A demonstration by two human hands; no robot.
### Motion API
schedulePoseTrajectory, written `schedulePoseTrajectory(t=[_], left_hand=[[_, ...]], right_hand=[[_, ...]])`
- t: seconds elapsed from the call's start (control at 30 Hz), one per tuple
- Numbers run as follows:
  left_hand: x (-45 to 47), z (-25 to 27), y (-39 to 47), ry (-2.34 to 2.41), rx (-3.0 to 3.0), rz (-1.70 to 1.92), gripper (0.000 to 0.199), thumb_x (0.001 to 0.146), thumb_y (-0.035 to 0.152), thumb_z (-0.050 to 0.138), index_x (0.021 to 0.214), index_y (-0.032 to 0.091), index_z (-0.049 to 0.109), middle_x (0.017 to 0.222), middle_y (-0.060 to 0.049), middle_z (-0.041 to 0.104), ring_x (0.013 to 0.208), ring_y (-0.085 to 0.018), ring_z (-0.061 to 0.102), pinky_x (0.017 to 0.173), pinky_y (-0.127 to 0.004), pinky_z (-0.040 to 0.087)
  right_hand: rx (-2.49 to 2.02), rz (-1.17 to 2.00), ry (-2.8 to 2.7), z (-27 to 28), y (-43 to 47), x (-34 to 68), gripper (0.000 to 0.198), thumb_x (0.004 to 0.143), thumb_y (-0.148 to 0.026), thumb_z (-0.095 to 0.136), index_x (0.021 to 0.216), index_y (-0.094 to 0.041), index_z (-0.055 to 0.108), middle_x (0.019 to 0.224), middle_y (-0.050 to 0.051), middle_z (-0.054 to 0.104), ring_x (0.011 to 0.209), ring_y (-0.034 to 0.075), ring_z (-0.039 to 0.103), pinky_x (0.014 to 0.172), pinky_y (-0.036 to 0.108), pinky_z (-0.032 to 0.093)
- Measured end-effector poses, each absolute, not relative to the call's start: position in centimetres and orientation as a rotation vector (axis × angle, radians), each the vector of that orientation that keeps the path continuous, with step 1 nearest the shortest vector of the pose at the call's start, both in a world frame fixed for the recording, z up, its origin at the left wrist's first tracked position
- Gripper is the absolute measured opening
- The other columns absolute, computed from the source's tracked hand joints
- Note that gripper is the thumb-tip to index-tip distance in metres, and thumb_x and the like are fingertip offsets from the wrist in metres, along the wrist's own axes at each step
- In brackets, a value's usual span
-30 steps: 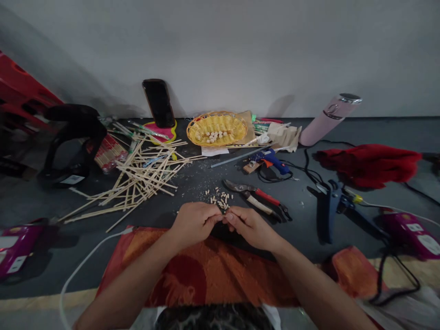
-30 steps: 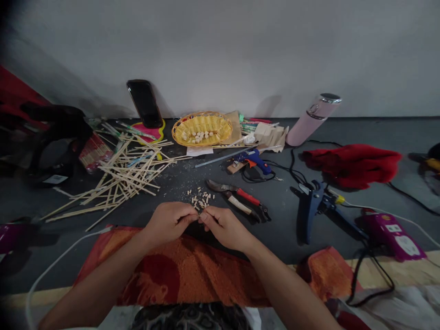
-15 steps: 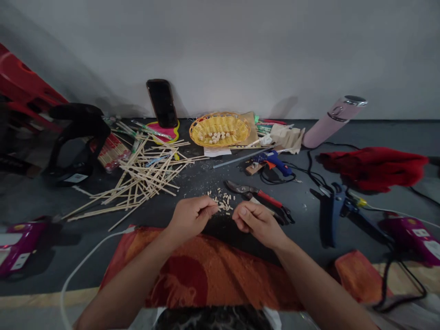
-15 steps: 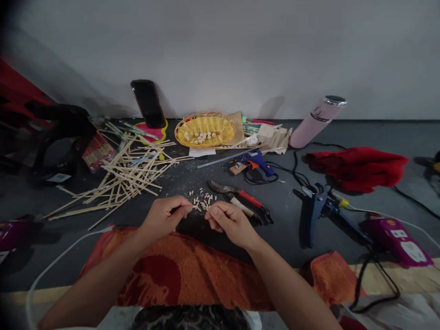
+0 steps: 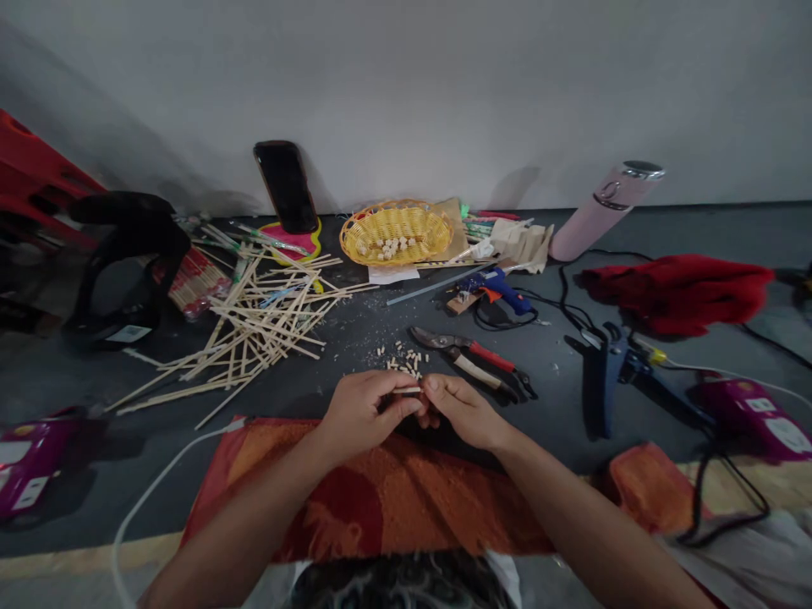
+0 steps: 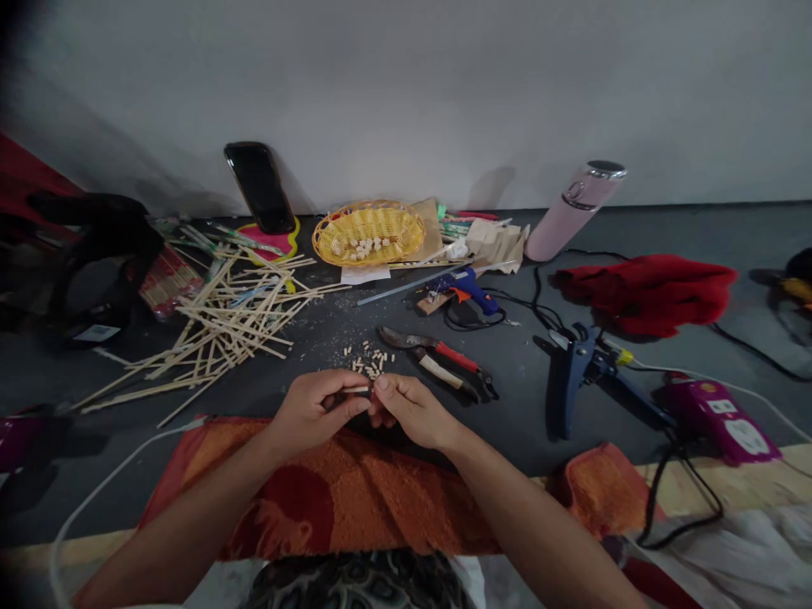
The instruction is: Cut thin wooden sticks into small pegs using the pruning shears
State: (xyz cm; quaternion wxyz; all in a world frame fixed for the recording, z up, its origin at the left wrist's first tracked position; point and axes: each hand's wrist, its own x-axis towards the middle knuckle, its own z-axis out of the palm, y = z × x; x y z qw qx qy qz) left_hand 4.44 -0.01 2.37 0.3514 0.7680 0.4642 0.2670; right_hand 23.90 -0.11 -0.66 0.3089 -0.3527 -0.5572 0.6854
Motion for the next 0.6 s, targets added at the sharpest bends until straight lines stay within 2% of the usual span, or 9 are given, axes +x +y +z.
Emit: schedulePoseTrajectory(t=[0.2, 0.37, 0.6], left_hand=[[4.7, 2.2, -0.1, 1.137, 2.022, 0.719, 0.019, 0.090, 0.031, 0.054, 0.084, 0.021, 0.069, 0.080, -0.002, 0.072, 0.072, -0.013, 0.063, 0.070, -0.023, 0.044], [4.5, 2.2, -0.1, 1.148, 2.029, 0.766, 0.016, 0.089, 0.028, 0.055, 0.085, 0.020, 0.068, 0.080, -0.001, 0.071, 0.072, -0.012, 0.063, 0.070, -0.021, 0.044], [4.4, 2.3, -0.1, 1.172, 2.003, 0.774, 0.014, 0.088, 0.028, 0.057, 0.086, 0.020, 0.068, 0.081, -0.003, 0.071, 0.072, -0.013, 0.063, 0.070, -0.023, 0.044]], right_hand=[[-0.948, 1.800, -1.541, -0.8, -0.5, 23.7, 0.049, 0.092, -0.059, 0.039, 0.073, -0.016, 0.055, 0.066, 0.001, 0.057, 0.059, 0.010, 0.049, 0.055, 0.022, 0.041], [-0.983, 1.694, -1.608, -0.7, -0.2, 24.1, 0.054, 0.095, -0.056, 0.032, 0.068, -0.016, 0.056, 0.063, 0.000, 0.054, 0.056, 0.010, 0.045, 0.054, 0.022, 0.036], [-0.996, 1.584, -1.568, 0.6, 0.2, 24.5, 0.031, 0.089, -0.046, 0.055, 0.081, -0.017, 0.057, 0.070, -0.002, 0.051, 0.060, 0.009, 0.041, 0.054, 0.021, 0.033]])
